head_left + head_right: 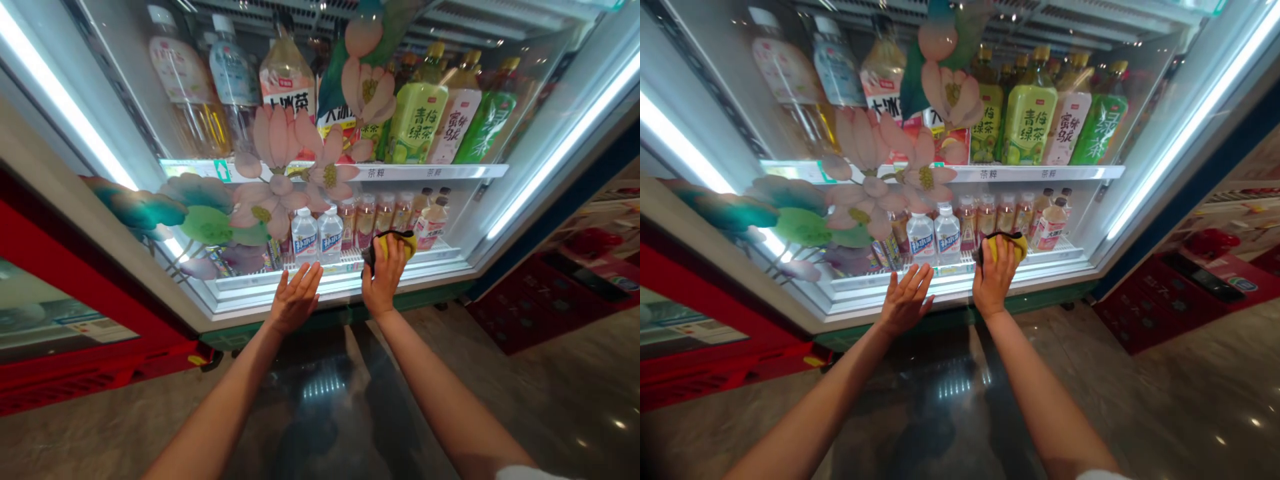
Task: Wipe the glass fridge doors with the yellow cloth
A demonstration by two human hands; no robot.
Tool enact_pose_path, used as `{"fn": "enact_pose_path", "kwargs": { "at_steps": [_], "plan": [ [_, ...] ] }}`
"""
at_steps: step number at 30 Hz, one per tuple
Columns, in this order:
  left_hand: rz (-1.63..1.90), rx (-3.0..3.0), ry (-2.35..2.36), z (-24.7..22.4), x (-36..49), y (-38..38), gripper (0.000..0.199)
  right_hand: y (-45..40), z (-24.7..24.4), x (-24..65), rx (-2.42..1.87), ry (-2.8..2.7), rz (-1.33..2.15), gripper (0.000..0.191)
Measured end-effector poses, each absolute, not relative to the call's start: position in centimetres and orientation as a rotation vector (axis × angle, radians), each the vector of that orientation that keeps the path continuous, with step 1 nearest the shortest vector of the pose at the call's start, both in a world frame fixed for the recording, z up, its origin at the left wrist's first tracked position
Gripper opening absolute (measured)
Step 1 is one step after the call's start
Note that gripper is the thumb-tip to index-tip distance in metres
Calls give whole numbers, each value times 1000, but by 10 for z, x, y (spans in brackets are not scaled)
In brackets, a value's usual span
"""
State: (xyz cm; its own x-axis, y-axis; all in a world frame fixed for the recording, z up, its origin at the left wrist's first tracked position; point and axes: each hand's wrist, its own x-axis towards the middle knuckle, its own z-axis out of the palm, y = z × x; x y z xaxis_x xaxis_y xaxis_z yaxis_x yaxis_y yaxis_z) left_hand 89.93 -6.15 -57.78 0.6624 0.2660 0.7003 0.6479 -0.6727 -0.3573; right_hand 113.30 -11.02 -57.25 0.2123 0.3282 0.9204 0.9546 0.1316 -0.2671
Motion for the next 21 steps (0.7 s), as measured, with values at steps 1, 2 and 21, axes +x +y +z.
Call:
{"fn": "enact_pose_path", "kwargs": {
  "at_steps": [1,2,21],
  "plan": [
    [-822,-2267,-716,-578,897,-61,62,-112,-584,1123,-1397,-1393,-744,62],
    [-811,-2263,-725,-578,895,-61,61,-115,-596,1115,-1383,-1476,-772,60],
    [-892,-2129,-677,-555,836,-55,75,-118,-582,1068,-1088,-1845,-1004,54]
  ]
}}
